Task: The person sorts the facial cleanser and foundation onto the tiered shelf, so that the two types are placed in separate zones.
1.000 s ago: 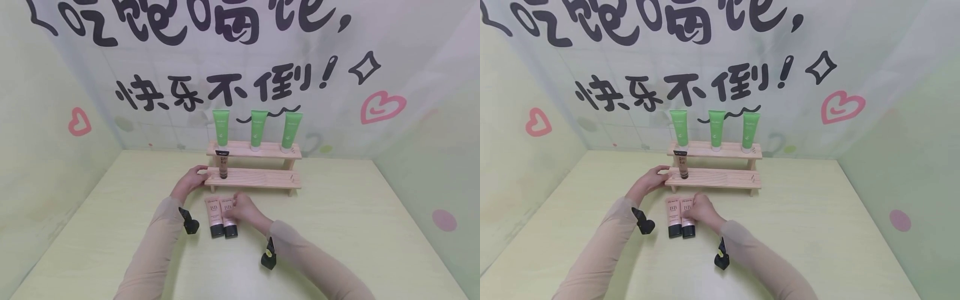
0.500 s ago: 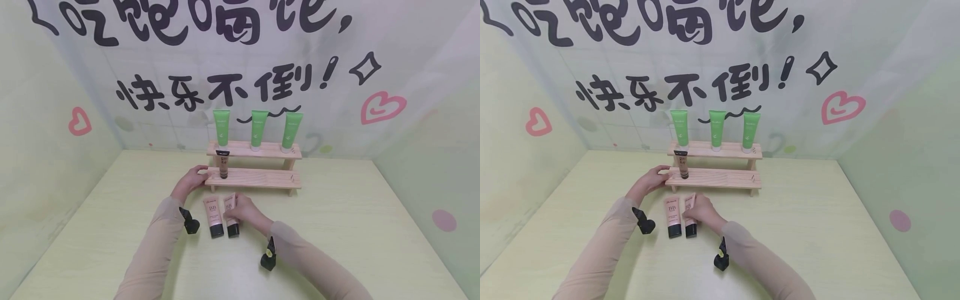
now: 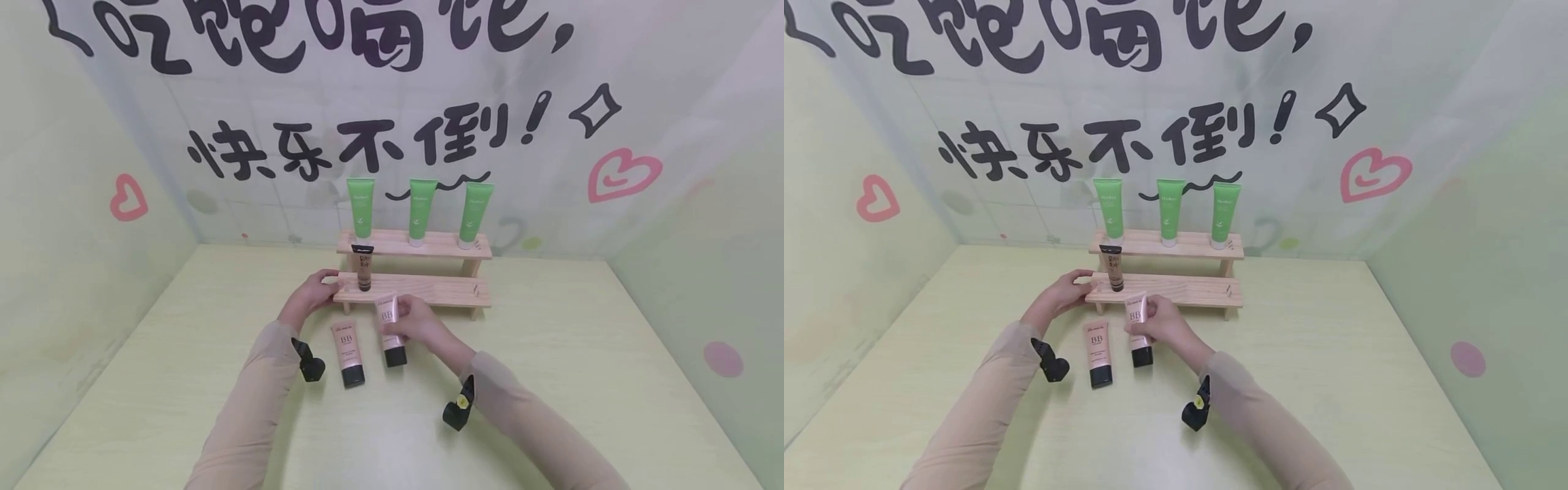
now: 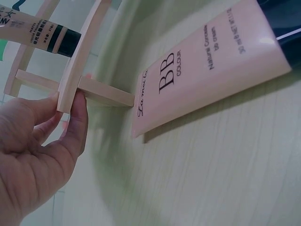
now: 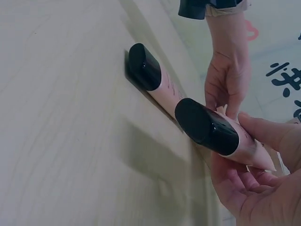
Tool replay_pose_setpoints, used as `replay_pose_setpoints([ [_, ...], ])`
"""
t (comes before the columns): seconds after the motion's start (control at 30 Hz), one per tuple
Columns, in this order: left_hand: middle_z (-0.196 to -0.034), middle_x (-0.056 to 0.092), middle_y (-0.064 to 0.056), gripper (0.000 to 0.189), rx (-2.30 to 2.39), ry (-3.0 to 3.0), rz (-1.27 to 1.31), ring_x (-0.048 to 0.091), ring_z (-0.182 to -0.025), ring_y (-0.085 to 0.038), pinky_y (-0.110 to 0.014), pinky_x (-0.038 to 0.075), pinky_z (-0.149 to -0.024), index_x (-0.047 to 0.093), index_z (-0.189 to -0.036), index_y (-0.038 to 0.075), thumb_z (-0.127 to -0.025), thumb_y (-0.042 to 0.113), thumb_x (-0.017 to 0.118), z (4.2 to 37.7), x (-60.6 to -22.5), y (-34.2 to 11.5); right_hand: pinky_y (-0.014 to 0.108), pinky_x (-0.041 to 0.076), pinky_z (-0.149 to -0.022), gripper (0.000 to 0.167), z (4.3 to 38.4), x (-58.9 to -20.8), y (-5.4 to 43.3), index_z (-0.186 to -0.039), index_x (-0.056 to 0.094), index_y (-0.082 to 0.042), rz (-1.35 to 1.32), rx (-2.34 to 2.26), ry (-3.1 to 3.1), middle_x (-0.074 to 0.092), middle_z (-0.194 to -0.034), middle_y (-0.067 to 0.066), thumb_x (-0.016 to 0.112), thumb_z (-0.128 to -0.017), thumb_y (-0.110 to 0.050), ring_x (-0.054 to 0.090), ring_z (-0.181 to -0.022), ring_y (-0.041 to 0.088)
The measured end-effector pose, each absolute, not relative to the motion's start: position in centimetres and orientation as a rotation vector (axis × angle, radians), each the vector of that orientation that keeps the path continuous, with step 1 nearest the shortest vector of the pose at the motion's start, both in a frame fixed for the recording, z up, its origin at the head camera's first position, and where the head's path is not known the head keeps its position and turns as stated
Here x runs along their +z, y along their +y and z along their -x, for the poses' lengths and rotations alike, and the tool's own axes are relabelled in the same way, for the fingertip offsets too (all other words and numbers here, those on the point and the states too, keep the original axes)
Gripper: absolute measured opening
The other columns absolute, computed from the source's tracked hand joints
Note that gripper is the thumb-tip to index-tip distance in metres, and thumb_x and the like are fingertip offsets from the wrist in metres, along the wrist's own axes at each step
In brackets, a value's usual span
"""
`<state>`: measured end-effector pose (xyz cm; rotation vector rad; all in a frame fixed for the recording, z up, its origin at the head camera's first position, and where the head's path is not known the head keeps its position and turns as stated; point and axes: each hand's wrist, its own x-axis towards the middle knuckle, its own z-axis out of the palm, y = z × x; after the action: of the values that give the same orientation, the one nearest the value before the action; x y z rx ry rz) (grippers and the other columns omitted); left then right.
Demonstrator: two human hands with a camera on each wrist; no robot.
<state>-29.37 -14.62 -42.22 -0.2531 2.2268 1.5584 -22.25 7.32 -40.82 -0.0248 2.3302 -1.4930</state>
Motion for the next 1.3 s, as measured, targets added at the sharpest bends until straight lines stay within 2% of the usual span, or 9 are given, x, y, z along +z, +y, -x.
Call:
replay_pose_setpoints([
  [0.27,-0.134,0.042,-0.025,0.049,1.563,2.239,0.223,0.054,-0.11,-0.026,-0.034,0.046,-0.095,0.026,-0.143,0.007,-0.098,0.018,0.042,29.5,-42.5,-14.8,0.026,0.054,-0.062,0.067,23.0,-39.6,8.8,-0.128,0.044,-0.005,-0.033,-1.579,2.357,0.059,-0.109,0.017,0.077,-0.071,-0.015,0.062,-0.084,0.023],
  [0.53,-0.135,0.041,-0.023,0.049,1.548,2.247,0.218,0.053,-0.109,-0.023,-0.033,0.046,-0.095,0.027,-0.142,0.007,-0.097,0.019,0.043,29.6,-42.6,-14.8,0.028,0.054,-0.072,0.074,24.0,-38.4,10.0,-0.136,0.038,-0.009,-0.044,-1.597,2.414,0.054,-0.119,0.017,0.075,-0.073,-0.014,0.058,-0.098,0.027],
  [0.8,-0.134,0.042,-0.023,0.049,1.557,2.242,0.218,0.053,-0.109,-0.023,-0.034,0.046,-0.095,0.027,-0.142,0.007,-0.097,0.019,0.043,29.5,-42.6,-14.8,0.035,0.051,-0.085,0.065,25.5,-37.3,11.1,-0.133,0.041,-0.01,-0.026,-1.665,2.47,0.054,-0.123,0.014,0.073,-0.076,-0.015,0.054,-0.108,0.029],
  [1.0,-0.133,0.043,-0.023,0.049,1.543,2.248,0.222,0.054,-0.106,-0.022,-0.031,0.047,-0.091,0.027,-0.142,0.007,-0.097,0.02,0.043,29.6,-42.5,-14.8,0.039,0.045,-0.096,0.065,26.3,-36.8,11.5,-0.133,0.041,-0.01,-0.025,-1.699,2.488,0.052,-0.127,0.012,0.073,-0.076,-0.013,0.052,-0.114,0.029],
  [1.3,-0.133,0.043,-0.022,0.048,1.535,2.254,0.235,0.054,-0.105,-0.021,-0.029,0.048,-0.088,0.028,-0.142,0.008,-0.097,0.018,0.043,29.5,-42.4,-14.7,0.038,0.042,-0.1,0.055,27.3,-36.5,11.5,-0.125,0.048,-0.012,-0.001,-1.777,2.531,0.054,-0.126,0.009,0.073,-0.075,-0.011,0.052,-0.116,0.027],
])
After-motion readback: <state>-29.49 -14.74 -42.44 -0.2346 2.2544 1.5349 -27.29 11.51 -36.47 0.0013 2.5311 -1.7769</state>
